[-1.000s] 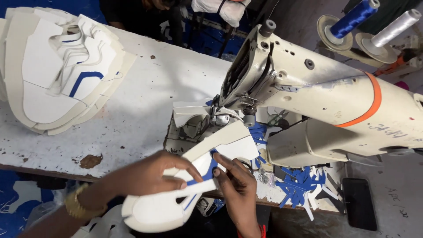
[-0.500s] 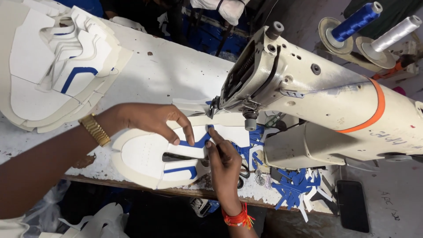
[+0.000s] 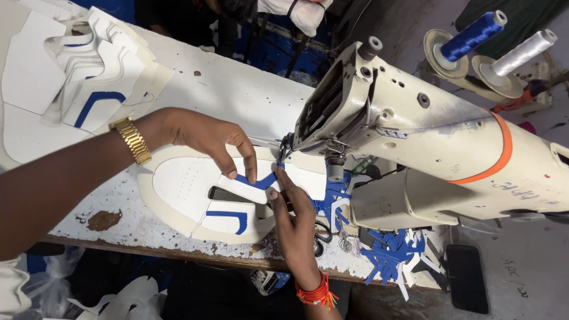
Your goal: The person uses a sewing machine to stitch blue fabric strips onto white shoe parts. They repeatedly pick up a shoe part, align the blue strip, sew along the edge, and then place the finished part onto a stack on the table.
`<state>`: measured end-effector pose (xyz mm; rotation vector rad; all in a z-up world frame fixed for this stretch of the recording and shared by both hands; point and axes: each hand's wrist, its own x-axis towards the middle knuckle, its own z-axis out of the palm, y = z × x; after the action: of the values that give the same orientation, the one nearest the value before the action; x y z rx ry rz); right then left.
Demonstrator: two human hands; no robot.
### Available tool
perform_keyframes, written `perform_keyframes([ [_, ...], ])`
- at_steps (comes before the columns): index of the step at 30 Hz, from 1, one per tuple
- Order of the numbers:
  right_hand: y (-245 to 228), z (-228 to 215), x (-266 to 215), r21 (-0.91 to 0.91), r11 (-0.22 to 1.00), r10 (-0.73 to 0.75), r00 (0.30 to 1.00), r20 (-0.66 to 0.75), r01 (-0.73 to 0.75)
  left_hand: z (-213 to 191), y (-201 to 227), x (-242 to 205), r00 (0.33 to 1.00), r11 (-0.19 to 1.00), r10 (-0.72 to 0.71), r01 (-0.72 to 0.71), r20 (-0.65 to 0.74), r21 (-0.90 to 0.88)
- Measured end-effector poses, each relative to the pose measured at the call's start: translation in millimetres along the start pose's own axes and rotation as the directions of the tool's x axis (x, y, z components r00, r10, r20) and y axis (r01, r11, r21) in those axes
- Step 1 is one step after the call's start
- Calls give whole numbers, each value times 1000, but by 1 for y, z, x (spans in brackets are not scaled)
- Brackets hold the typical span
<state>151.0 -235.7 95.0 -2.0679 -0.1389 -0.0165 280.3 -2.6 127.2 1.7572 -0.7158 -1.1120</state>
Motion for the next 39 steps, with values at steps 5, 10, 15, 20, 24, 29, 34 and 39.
perform_keyframes([
  [5,-6,1,-1,-43,999,25,1000,13,-24,-10,4,3,999,998,-40,38,30,51],
  [10,-8,7,-4,-115,990,-84,996,-25,81,-22,0,12,993,996,-36,27,114,86],
  [15,-6,9,-2,-102,991,-85,996,-39,81,-26,-2,12,992,996,-42,32,120,78],
  [20,-6,4,2,-163,976,-149,988,-39,141,-16,-2,6,998,999,-23,21,50,45],
  [24,-7,2,6,-222,955,-208,978,-33,195,-7,1,2,999,999,-34,34,-31,1],
  [29,-1,-5,5,-251,943,-237,971,-37,220,33,13,-7,961,986,-162,148,-226,-78],
  [34,1,-17,3,-416,870,-290,957,0,264,68,7,-9,895,989,-73,9,-439,-146],
  [39,5,-14,0,-522,770,-420,907,19,367,61,-7,-3,902,978,-16,-74,-431,-193],
])
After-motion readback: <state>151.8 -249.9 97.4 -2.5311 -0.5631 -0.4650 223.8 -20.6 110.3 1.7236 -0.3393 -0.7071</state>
